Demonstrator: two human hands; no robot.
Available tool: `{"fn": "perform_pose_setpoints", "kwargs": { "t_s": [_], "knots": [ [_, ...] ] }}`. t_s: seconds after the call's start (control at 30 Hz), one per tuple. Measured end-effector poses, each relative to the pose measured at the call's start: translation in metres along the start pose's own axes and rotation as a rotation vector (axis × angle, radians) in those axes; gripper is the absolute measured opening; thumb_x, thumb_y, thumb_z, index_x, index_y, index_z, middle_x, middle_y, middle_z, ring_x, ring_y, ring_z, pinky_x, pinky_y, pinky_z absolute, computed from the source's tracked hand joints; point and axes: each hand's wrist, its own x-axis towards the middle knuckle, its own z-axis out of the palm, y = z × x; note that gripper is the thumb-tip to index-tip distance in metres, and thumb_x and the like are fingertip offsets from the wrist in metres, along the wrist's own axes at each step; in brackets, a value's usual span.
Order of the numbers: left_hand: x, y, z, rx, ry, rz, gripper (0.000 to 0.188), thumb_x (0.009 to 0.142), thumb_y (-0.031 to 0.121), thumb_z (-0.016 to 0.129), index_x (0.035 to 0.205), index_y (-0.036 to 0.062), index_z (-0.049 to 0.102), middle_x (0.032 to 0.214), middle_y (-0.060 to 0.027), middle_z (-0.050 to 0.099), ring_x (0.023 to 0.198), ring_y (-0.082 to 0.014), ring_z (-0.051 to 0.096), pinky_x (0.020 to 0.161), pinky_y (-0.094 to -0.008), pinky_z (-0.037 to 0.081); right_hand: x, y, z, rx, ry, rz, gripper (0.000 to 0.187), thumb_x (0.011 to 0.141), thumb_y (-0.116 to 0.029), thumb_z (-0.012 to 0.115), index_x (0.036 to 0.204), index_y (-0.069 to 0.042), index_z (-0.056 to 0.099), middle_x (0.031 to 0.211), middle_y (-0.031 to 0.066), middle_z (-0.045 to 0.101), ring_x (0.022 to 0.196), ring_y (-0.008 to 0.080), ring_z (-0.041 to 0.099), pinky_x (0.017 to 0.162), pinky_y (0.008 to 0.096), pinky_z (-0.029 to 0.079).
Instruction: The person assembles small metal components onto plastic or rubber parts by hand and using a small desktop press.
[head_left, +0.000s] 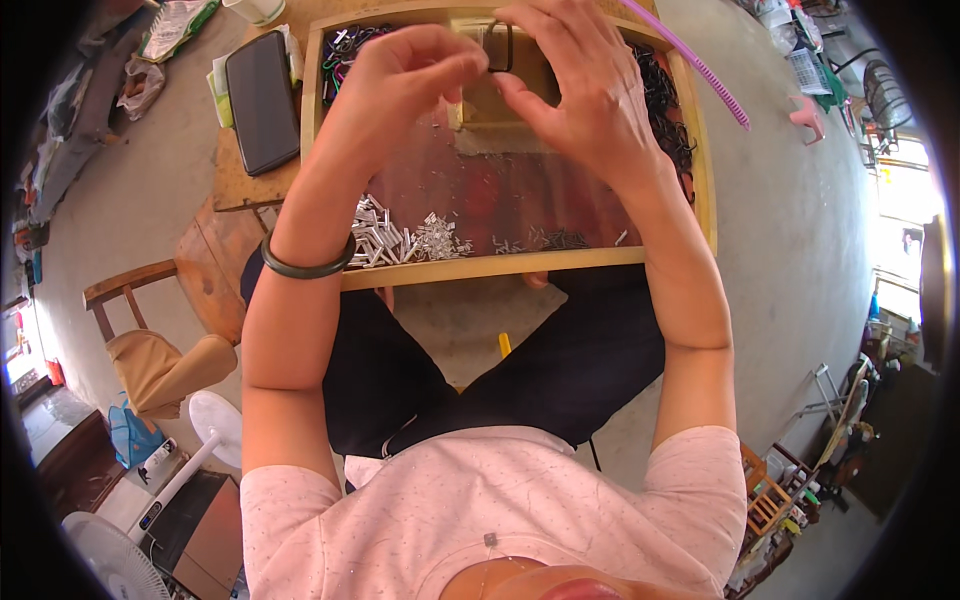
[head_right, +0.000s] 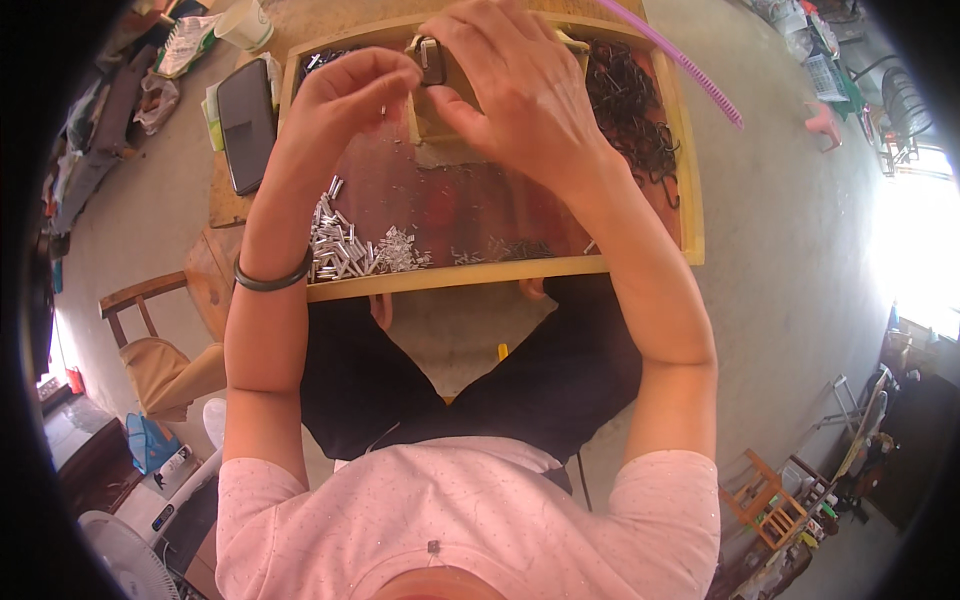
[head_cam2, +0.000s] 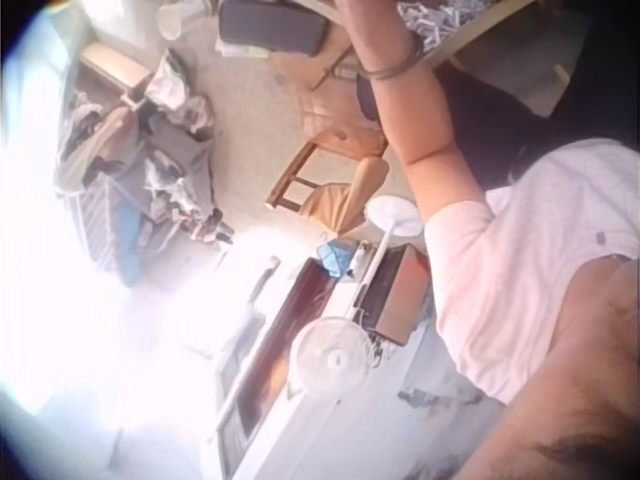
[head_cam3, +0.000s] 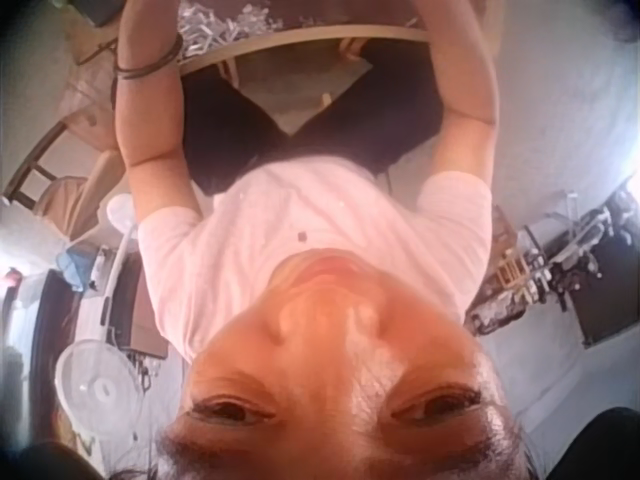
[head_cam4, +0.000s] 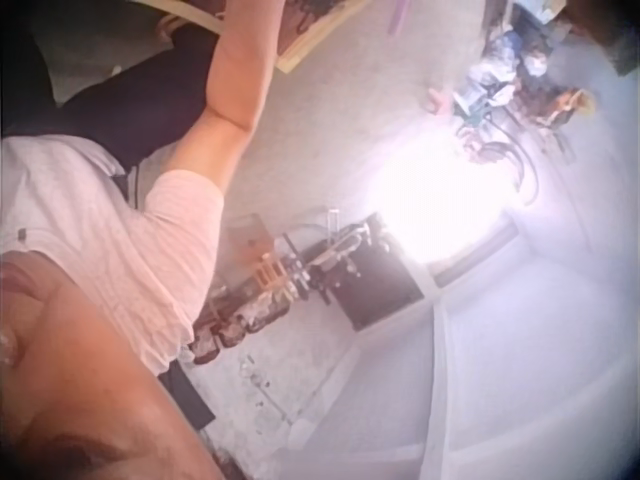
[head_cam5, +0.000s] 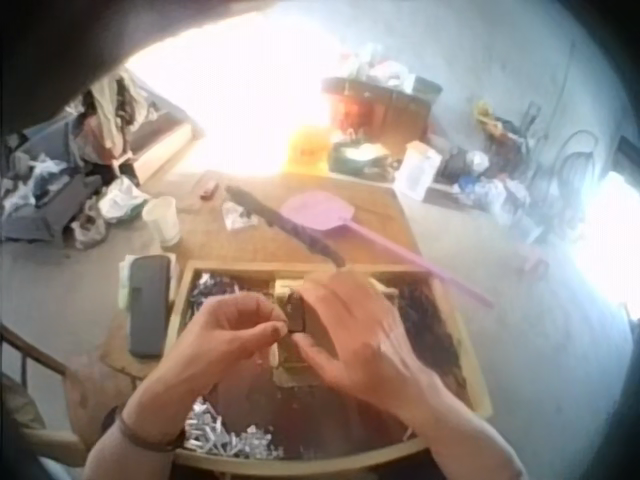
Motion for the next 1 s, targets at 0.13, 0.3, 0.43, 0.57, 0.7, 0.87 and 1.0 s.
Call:
{"fn": "perform_pose_setpoints", "kwargs": {
  "t_s": [0.13, 0.3, 0.43, 0.57, 0.7, 0.87, 1.0],
  "knots": [
    [0.019, -0.018, -0.002, 0.029, 0.17, -0.006, 0.022, 0.091, 0.026, 0.079, 0.098, 0.0061, 0.072, 0.079, 0.0032, 0.063, 0.07, -0.0039, 0.056, 0.06, -0.0213, 0.041, 0.005, 0.004, 0.001, -0.116, -0.15, 0.05, 0.051, 0.079, -0.013, 0.078, 0.125, -0.001, 0.06, 0.139, 0.0233, 0.052, 0.129, 0.039, 0.052, 0.103, 0.0488, 0.046],
    [0.027, -0.035, 0.008, 0.118, 0.192, 0.019, 0.032, 0.087, 0.033, 0.086, 0.095, 0.007, 0.068, 0.079, 0.0067, 0.061, 0.068, -0.0011, 0.051, 0.059, -0.0195, 0.037, -0.003, 0.014, 0.019, -0.081, -0.13, 0.127, 0.053, 0.077, -0.013, 0.08, 0.125, -0.002, 0.06, 0.153, 0.0254, 0.039, 0.139, 0.0457, 0.041, 0.114, 0.0541, 0.037],
    [0.029, -0.038, 0.008, 0.096, 0.185, 0.04, 0.031, 0.087, 0.032, 0.086, 0.096, 0.0071, 0.069, 0.079, 0.007, 0.061, 0.069, -0.0005, 0.05, 0.06, -0.0192, 0.038, -0.002, 0.018, 0.025, -0.085, -0.107, 0.113, 0.052, 0.077, -0.014, 0.08, 0.124, -0.003, 0.062, 0.153, 0.0265, 0.038, 0.14, 0.0469, 0.041, 0.113, 0.0549, 0.038],
    [0.03, -0.043, 0.006, 0.094, 0.198, 0.051, 0.031, 0.087, 0.031, 0.085, 0.096, 0.0069, 0.069, 0.08, 0.0067, 0.062, 0.07, -0.0006, 0.052, 0.06, -0.019, 0.038, -0.001, 0.018, 0.026, -0.092, -0.119, 0.104, 0.05, 0.077, -0.015, 0.081, 0.122, -0.002, 0.063, 0.152, 0.0261, 0.038, 0.14, 0.0459, 0.04, 0.114, 0.0552, 0.038],
    [0.029, -0.044, 0.005, 0.101, 0.185, 0.056, 0.03, 0.088, 0.031, 0.085, 0.097, 0.007, 0.069, 0.081, 0.0064, 0.063, 0.071, -0.0007, 0.053, 0.061, -0.0188, 0.039, -0.002, 0.018, 0.025, -0.084, -0.133, 0.117, 0.051, 0.076, -0.015, 0.082, 0.122, -0.002, 0.063, 0.152, 0.0256, 0.037, 0.141, 0.045, 0.039, 0.115, 0.0555, 0.037],
    [0.027, -0.037, 0.006, 0.11, 0.187, 0.074, 0.028, 0.089, 0.032, 0.083, 0.093, 0.0076, 0.069, 0.079, 0.0062, 0.063, 0.07, -0.0006, 0.053, 0.06, -0.0188, 0.038, -0.003, 0.02, 0.025, -0.1, -0.144, 0.116, 0.051, 0.076, -0.018, 0.082, 0.12, -0.003, 0.063, 0.153, 0.0247, 0.036, 0.143, 0.0438, 0.038, 0.117, 0.0566, 0.036],
    [0.027, -0.04, -0.001, 0.205, 0.092, 0.014, 0.034, 0.092, 0.036, 0.081, 0.077, 0.0079, 0.067, 0.067, 0.0057, 0.058, 0.062, -0.0019, 0.051, 0.056, -0.0202, 0.037, -0.003, 0.019, 0.024, -0.116, -0.148, 0.115, 0.051, 0.076, -0.018, 0.082, 0.121, -0.003, 0.062, 0.153, 0.0241, 0.036, 0.143, 0.0431, 0.038, 0.118, 0.0565, 0.035]
  ]
}}
